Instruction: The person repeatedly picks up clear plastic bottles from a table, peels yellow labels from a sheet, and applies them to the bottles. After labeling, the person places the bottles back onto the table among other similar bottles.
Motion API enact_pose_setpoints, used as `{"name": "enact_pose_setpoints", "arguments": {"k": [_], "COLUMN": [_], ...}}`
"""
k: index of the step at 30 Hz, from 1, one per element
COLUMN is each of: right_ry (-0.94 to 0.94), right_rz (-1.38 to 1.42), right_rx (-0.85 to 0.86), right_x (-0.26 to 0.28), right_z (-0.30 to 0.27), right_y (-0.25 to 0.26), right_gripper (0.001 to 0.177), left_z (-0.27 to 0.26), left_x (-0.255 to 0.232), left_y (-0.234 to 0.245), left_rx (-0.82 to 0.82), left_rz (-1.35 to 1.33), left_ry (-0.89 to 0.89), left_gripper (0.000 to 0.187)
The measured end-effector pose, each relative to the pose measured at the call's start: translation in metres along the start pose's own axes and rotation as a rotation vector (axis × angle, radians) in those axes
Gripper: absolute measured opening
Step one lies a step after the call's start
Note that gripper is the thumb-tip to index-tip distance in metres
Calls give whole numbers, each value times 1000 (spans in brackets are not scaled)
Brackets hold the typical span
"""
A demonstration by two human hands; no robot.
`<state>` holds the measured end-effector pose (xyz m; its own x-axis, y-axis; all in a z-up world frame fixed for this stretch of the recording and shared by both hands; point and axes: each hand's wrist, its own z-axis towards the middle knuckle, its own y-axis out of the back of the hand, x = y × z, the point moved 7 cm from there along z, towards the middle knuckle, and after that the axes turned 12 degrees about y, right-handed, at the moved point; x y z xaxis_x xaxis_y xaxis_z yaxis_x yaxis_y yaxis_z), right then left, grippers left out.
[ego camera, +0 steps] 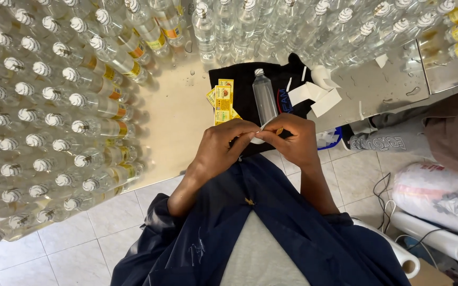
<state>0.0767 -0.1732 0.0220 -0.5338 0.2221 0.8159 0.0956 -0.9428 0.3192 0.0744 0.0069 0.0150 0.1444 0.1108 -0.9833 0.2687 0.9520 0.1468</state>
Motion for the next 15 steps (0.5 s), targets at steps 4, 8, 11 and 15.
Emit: {"name": "enact_pose_setpoints", "arguments": {"k": [4, 8, 11, 15], "right_ry": [27, 57, 90, 121], "right_rz": [-74, -31, -15, 4], "right_rx": [39, 93, 107, 115], "right_x": [-5, -3, -4, -8], "right_z": [3, 10, 10, 9], "right_y": [9, 14, 17, 21], "right_gripper": [15, 13, 14, 13], "left_z": [7, 10, 12, 11], "left_x": [-8, -3, 2, 12], "left_y": [-7, -13, -15, -22], "left_rx": [15, 68, 75, 73], "left_rz": [79, 47, 34, 31], "left_ry": [-15, 62, 101, 140], "left_gripper": [17, 16, 14, 15]}}
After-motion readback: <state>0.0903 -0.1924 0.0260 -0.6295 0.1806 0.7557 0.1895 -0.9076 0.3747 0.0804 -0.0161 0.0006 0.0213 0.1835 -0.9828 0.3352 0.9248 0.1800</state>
